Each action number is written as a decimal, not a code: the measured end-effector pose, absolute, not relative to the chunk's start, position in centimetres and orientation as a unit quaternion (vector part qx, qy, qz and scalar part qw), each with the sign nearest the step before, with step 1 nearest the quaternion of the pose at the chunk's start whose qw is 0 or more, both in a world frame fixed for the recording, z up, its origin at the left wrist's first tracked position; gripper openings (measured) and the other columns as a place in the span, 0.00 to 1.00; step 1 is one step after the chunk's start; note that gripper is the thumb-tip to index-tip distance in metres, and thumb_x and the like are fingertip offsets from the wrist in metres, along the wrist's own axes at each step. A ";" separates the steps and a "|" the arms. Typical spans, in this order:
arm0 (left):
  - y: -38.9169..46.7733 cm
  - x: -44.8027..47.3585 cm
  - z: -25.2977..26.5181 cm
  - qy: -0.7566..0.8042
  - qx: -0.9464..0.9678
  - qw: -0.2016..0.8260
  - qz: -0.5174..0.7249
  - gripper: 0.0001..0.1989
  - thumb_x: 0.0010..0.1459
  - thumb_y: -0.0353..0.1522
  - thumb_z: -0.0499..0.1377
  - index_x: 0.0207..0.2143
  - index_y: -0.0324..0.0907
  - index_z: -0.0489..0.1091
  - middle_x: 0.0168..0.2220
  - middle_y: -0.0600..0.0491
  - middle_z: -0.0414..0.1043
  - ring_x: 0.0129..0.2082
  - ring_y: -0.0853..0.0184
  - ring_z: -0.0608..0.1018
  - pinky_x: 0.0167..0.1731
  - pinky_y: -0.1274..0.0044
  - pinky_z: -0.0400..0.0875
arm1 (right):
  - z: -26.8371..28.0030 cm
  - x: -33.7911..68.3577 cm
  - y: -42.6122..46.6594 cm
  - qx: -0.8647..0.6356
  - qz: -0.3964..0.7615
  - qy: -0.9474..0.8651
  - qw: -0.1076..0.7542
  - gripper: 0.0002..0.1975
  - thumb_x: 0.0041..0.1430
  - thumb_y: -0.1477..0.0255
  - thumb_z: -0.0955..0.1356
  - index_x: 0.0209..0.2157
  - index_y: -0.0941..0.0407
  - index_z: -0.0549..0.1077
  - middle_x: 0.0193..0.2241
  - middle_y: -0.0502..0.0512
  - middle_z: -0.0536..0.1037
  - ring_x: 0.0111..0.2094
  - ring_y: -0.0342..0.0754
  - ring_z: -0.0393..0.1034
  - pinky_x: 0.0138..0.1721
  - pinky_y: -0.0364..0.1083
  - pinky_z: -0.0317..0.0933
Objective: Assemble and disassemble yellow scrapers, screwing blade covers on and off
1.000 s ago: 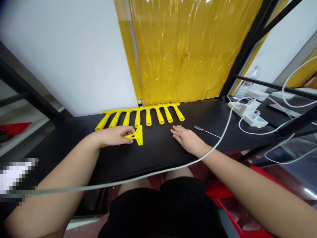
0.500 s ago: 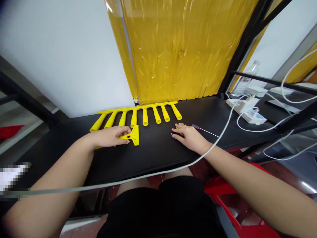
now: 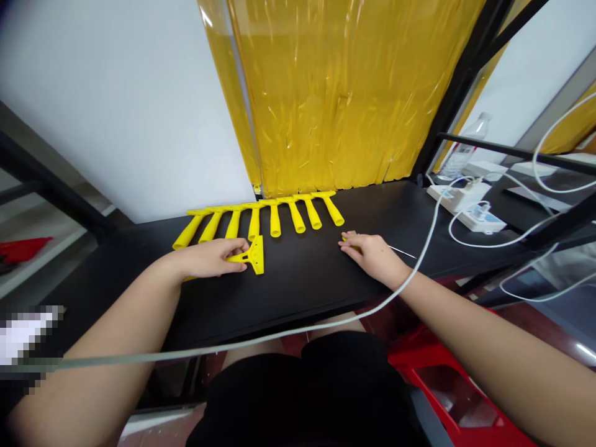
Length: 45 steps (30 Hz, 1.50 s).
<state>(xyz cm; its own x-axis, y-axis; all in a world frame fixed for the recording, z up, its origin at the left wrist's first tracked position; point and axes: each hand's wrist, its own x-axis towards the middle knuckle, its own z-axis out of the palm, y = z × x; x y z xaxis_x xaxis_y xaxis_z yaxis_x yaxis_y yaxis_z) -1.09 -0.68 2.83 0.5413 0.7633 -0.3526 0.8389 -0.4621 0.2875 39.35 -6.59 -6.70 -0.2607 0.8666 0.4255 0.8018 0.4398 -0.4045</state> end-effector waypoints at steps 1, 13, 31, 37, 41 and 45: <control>-0.7 -1.1 2.9 0.472 0.850 0.215 -0.087 0.22 0.58 0.49 0.59 0.48 0.44 0.67 0.40 0.51 0.73 0.35 0.62 0.74 0.32 0.74 0.63 | -6.8 40.2 -6.4 -0.535 0.053 -0.788 0.301 0.14 0.70 0.67 0.67 0.47 0.56 0.84 0.53 0.61 0.83 0.59 0.59 0.76 0.65 0.58 0.67; -0.4 -1.4 2.3 0.484 0.842 0.224 -0.081 0.23 0.59 0.50 0.60 0.49 0.44 0.68 0.39 0.51 0.74 0.34 0.62 0.74 0.32 0.74 0.63 | -7.0 44.3 2.2 -0.619 0.016 -0.741 0.262 0.11 0.67 0.70 0.68 0.43 0.55 0.85 0.52 0.59 0.84 0.59 0.58 0.77 0.63 0.55 0.68; -0.9 -1.5 2.5 0.484 0.839 0.238 -0.072 0.17 0.61 0.47 0.59 0.44 0.46 0.67 0.36 0.53 0.72 0.32 0.63 0.72 0.31 0.74 0.62 | -7.3 43.9 10.4 -0.655 -0.038 -0.712 0.250 0.12 0.67 0.71 0.68 0.43 0.57 0.84 0.48 0.59 0.86 0.50 0.54 0.81 0.55 0.47 0.69; -1.0 -1.4 2.8 0.485 0.839 0.233 -0.077 0.18 0.60 0.47 0.60 0.46 0.46 0.67 0.36 0.54 0.72 0.32 0.64 0.71 0.31 0.75 0.62 | -7.4 44.7 10.2 -0.683 -0.057 -0.690 0.233 0.11 0.66 0.71 0.68 0.42 0.58 0.84 0.44 0.62 0.86 0.47 0.56 0.81 0.54 0.49 0.69; -0.8 -1.6 2.7 0.479 0.838 0.253 -0.068 0.18 0.60 0.48 0.61 0.44 0.45 0.67 0.35 0.54 0.70 0.31 0.65 0.71 0.30 0.75 0.63 | -7.4 44.8 10.0 -0.686 -0.069 -0.687 0.229 0.12 0.66 0.72 0.67 0.42 0.59 0.84 0.43 0.62 0.86 0.46 0.57 0.80 0.53 0.50 0.69; -0.7 -2.2 2.8 0.475 0.802 0.361 -0.030 0.24 0.57 0.50 0.64 0.48 0.45 0.69 0.37 0.53 0.72 0.32 0.64 0.74 0.29 0.75 0.68 | -7.1 44.6 9.8 -0.672 -0.080 -0.698 0.236 0.12 0.63 0.74 0.67 0.43 0.58 0.83 0.45 0.62 0.85 0.47 0.58 0.79 0.53 0.51 0.69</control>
